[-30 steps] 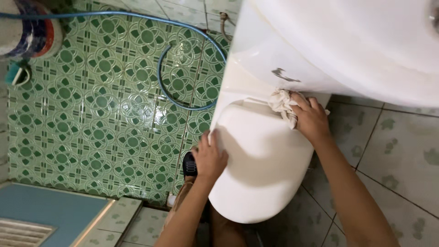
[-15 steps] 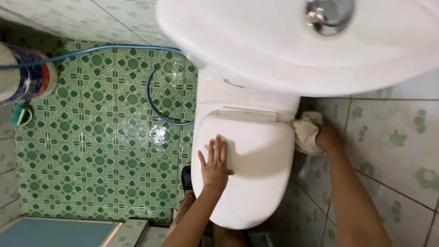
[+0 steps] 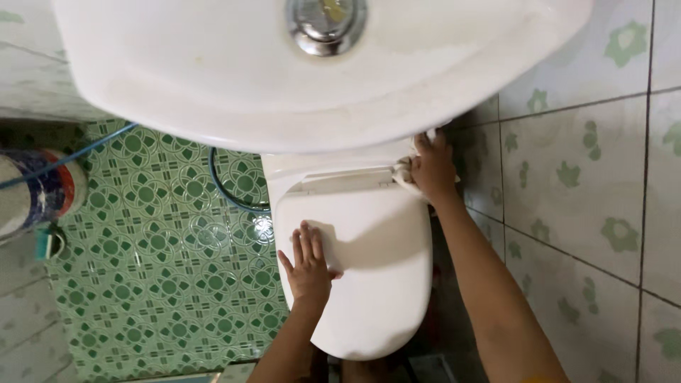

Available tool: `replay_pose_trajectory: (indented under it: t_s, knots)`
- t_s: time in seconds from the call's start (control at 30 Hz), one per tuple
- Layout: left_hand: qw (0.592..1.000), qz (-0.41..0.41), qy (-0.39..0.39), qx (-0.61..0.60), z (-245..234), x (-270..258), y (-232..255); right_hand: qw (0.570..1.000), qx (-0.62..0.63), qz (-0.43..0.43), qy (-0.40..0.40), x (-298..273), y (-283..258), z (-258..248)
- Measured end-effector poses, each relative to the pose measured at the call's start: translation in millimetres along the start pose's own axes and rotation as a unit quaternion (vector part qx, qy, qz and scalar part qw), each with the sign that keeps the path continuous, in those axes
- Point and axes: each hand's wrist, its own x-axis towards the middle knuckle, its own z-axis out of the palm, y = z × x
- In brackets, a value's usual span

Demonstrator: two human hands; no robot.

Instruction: The person cleans a toilet by hand using a white cloth, wiping the exterior surfaces, the lid, the seat, and the rim.

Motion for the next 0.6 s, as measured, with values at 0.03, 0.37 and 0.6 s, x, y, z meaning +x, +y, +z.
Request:
replay_pose_trajectory:
  t_s: [0.03,0.37,0.6]
  knots:
    - [1.0,-0.001,-0.005,0.005,0.7,0.9,0.2,0.999,0.004,-0.031,0.023,-1.6,10.1,4.8]
    - [0.995,-0.004,-0.063,0.071,-10.4,2.1,0.7,0.775,0.409,0.45,-0.168,-121.7,84.6,41.5]
    - [0.995,-0.008,-0.057,0.086,-9.7,-1.4,4.1,0.682,0.508,0.497,-0.173,-177.2,74.5,23.1]
